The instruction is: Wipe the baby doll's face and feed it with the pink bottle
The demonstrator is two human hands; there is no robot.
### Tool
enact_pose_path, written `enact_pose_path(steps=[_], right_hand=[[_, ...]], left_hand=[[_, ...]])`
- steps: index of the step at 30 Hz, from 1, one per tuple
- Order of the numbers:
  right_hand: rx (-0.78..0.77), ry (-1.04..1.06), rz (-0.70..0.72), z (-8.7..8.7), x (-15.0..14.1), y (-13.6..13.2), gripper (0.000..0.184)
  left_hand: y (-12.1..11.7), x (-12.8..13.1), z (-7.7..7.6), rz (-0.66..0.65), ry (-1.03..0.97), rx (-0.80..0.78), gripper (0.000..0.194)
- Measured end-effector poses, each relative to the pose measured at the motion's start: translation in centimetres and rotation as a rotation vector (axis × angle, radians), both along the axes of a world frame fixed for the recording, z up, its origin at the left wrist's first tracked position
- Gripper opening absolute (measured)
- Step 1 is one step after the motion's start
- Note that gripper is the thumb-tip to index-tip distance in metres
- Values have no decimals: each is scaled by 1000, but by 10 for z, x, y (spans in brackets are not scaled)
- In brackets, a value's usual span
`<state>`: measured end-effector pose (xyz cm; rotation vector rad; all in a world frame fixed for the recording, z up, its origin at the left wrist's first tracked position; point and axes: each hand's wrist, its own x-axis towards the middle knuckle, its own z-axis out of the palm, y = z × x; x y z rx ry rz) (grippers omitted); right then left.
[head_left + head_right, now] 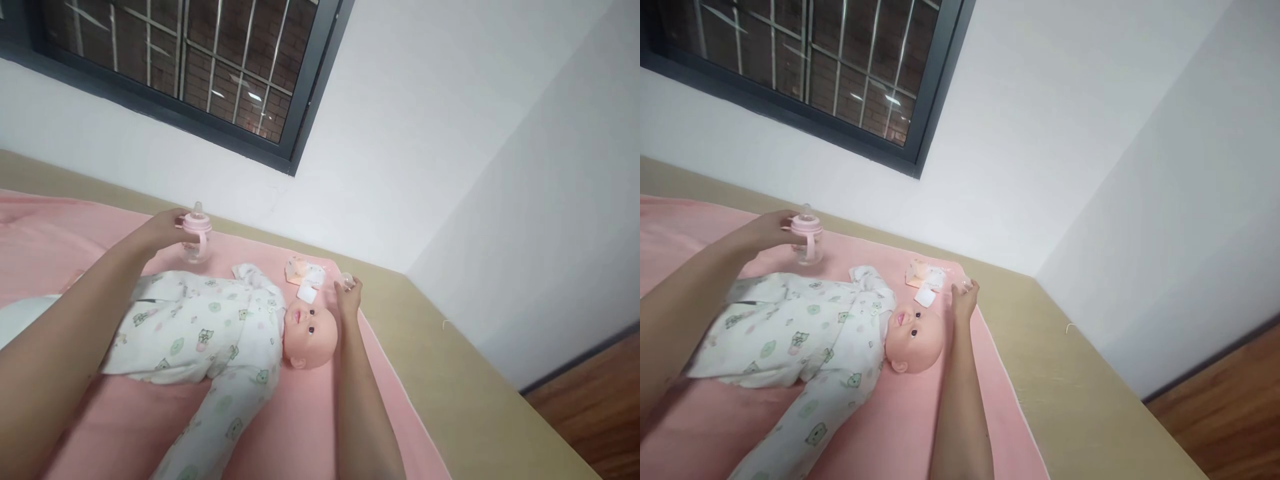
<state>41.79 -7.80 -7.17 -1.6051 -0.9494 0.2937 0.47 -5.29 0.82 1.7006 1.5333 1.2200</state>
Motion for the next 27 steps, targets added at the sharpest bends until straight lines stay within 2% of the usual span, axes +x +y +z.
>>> enact_pose_path(steps=[3,8,11,13,16,20,27], right_hand=[[89,117,89,30,-14,-4,71],[240,219,377,88,-52,-28,69],[310,191,657,116,-77,-54,63],[340,121,750,129,-92,-73,62],[376,37,821,137,-110,-92,62],[352,-53,819,133,-125,-98,57],[196,-161,848,127,-132,-100,51]], left_hand=[[-14,22,17,-140,-6,11,53],[-40,70,34,-237,-47,-2,84],[-55,88,36,-368,12,89,80],[-65,95,36,-400,93,175,76],[-81,101,39,-421,198,244,72],[-97,108,43,-467,243,259,71],[-98,112,44,-470,213,244,71]])
